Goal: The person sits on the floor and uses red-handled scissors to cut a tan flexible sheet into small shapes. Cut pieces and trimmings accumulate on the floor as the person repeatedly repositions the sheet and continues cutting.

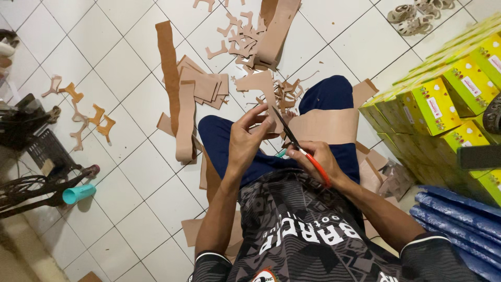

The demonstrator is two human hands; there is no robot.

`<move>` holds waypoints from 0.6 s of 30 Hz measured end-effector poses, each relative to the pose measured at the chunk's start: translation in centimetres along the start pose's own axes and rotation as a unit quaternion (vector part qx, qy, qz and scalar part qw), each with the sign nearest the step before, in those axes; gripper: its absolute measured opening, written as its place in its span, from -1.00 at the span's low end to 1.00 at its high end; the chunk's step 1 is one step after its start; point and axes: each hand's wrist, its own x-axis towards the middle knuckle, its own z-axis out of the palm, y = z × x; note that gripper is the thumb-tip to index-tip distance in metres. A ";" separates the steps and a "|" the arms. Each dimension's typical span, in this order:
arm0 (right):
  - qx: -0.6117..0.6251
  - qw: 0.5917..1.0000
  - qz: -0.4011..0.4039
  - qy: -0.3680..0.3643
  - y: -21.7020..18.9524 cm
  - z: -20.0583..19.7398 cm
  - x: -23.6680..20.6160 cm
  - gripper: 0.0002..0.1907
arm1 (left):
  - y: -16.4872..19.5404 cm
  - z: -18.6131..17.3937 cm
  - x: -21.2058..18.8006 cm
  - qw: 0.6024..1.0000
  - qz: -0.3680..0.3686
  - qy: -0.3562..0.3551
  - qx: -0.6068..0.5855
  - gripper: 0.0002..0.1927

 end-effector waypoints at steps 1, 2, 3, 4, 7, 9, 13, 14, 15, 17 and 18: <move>-0.005 1.000 -0.015 -0.002 0.0 0.0 0.1 -0.65 | -0.1 0.1 0.0 1.000 0.009 0.012 0.008 -0.57; -0.011 0.999 -0.030 -0.004 -0.1 0.1 0.1 -0.65 | -0.2 0.3 0.0 0.999 0.017 0.024 0.016 -0.59; -0.017 0.999 -0.044 -0.007 -0.2 0.1 0.1 -0.65 | -0.3 0.4 -0.1 0.999 0.025 0.036 0.024 -0.62; 0.022 0.999 -0.023 -0.021 -0.3 0.2 0.2 -0.65 | -0.4 0.5 -0.2 0.999 0.020 0.031 0.024 -0.62; 0.109 0.992 0.022 -0.053 -0.8 0.1 0.3 -0.62 | -0.8 0.7 -0.6 1.000 0.013 0.020 0.009 -0.63; 0.129 0.990 0.019 -0.060 -1.0 0.1 0.3 -0.61 | -1.1 0.7 -0.6 0.999 0.022 0.017 -0.023 -0.61; 0.138 0.989 0.012 -0.049 -0.8 0.0 0.1 -0.64 | -1.9 0.8 -0.5 0.999 0.015 0.026 -0.041 -0.60; 0.141 0.989 0.000 -0.046 -0.6 0.0 0.1 -0.65 | -2.1 1.0 -0.6 0.998 0.010 0.033 -0.049 -0.60; 0.144 0.989 -0.014 -0.043 -0.4 0.0 0.1 -0.66 | -2.4 1.1 -0.5 0.998 0.005 0.040 -0.057 -0.60; 0.119 0.992 -0.017 -0.026 0.1 0.2 0.2 -0.66 | -2.8 1.4 -0.5 0.996 0.005 0.042 -0.085 -0.60; 0.106 0.994 -0.018 -0.018 0.4 0.4 0.1 -0.65 | -3.0 1.6 -0.5 0.994 0.004 0.044 -0.099 -0.59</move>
